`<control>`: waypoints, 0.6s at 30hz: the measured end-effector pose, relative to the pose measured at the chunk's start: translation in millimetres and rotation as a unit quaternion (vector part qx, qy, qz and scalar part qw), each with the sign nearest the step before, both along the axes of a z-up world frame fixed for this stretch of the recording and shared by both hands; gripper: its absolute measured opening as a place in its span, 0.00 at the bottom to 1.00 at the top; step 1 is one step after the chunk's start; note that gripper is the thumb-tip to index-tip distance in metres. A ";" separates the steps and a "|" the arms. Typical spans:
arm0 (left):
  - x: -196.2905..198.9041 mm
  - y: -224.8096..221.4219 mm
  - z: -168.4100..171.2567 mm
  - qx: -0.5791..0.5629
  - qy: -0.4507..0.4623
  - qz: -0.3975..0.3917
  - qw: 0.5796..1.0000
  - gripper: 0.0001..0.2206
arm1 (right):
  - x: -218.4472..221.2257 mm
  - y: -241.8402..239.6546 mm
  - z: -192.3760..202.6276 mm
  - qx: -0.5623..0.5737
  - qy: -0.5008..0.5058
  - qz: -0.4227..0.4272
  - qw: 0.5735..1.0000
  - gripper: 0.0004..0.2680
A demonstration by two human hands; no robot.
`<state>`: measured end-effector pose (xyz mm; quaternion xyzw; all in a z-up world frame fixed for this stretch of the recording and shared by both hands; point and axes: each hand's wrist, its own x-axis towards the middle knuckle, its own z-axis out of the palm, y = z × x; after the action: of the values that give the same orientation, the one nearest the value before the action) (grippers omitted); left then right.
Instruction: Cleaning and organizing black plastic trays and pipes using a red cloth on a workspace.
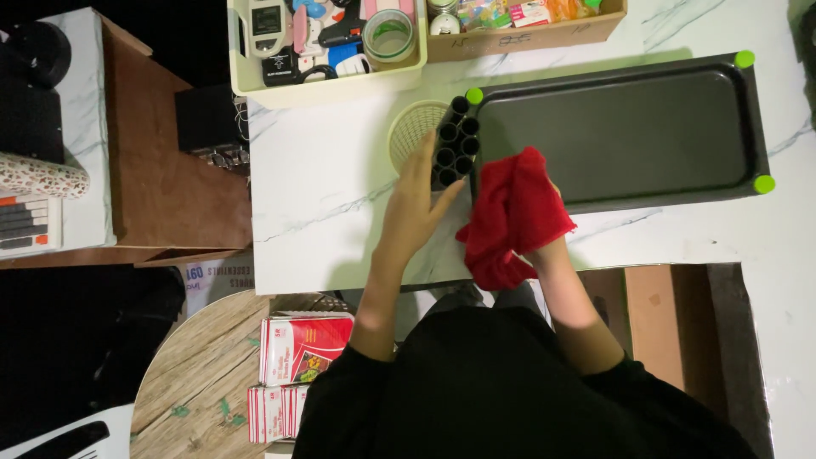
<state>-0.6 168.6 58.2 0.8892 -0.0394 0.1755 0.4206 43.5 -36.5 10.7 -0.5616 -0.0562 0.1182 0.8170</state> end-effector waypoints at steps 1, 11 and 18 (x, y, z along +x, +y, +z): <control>-0.1 -0.6 1.9 0.000 0.000 -0.001 1.000 0.36 | 2.0 0.6 -0.2 0.000 0.000 -0.001 1.000 0.15; -27.9 -32.2 -8.2 -0.052 -0.150 -0.029 0.987 0.11 | 43.7 -53.1 -53.7 0.158 0.073 -0.131 0.976 0.18; -8.0 -58.0 -16.7 0.014 -0.098 -0.058 0.993 0.12 | 87.9 -95.6 -65.8 0.282 -0.059 -0.180 0.941 0.22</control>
<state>-8.6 110.5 41.5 0.8697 -0.1344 0.2361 0.4120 131.3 -132.0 -55.0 -0.3148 -0.0331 -0.0845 0.9448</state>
